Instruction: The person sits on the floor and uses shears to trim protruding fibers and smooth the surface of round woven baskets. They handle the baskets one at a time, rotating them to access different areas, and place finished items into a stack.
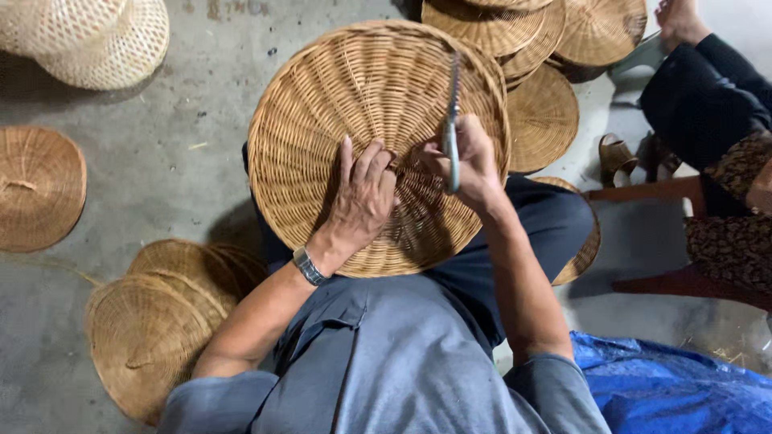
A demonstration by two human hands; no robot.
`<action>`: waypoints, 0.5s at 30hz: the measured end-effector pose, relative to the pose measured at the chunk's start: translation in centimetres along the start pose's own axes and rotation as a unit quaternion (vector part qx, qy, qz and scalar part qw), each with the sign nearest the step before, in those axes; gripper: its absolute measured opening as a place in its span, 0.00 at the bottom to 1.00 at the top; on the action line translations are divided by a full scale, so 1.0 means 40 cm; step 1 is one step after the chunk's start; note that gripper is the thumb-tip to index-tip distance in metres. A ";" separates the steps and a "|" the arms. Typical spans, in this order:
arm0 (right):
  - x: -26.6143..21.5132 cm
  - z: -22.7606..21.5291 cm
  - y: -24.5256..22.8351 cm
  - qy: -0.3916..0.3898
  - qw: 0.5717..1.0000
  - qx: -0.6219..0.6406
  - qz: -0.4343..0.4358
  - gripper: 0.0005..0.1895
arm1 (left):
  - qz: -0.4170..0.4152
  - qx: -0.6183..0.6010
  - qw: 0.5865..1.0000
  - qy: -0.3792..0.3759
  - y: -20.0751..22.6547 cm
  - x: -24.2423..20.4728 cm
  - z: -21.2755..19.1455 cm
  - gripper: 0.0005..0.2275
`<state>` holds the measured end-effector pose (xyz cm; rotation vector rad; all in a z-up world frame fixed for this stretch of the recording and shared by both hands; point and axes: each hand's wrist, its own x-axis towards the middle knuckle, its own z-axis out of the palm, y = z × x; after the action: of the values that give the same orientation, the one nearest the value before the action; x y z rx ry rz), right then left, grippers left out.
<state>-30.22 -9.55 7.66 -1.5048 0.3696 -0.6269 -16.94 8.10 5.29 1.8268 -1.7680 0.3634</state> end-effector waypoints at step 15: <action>-0.177 -0.031 -0.120 0.085 0.698 -0.703 -0.110 0.22 | 0.004 0.006 1.000 0.022 0.008 0.003 -0.005 0.08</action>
<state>-37.29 -6.11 11.24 -3.0150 0.9498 -0.6762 -17.22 8.12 5.61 1.8076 -1.7474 0.4146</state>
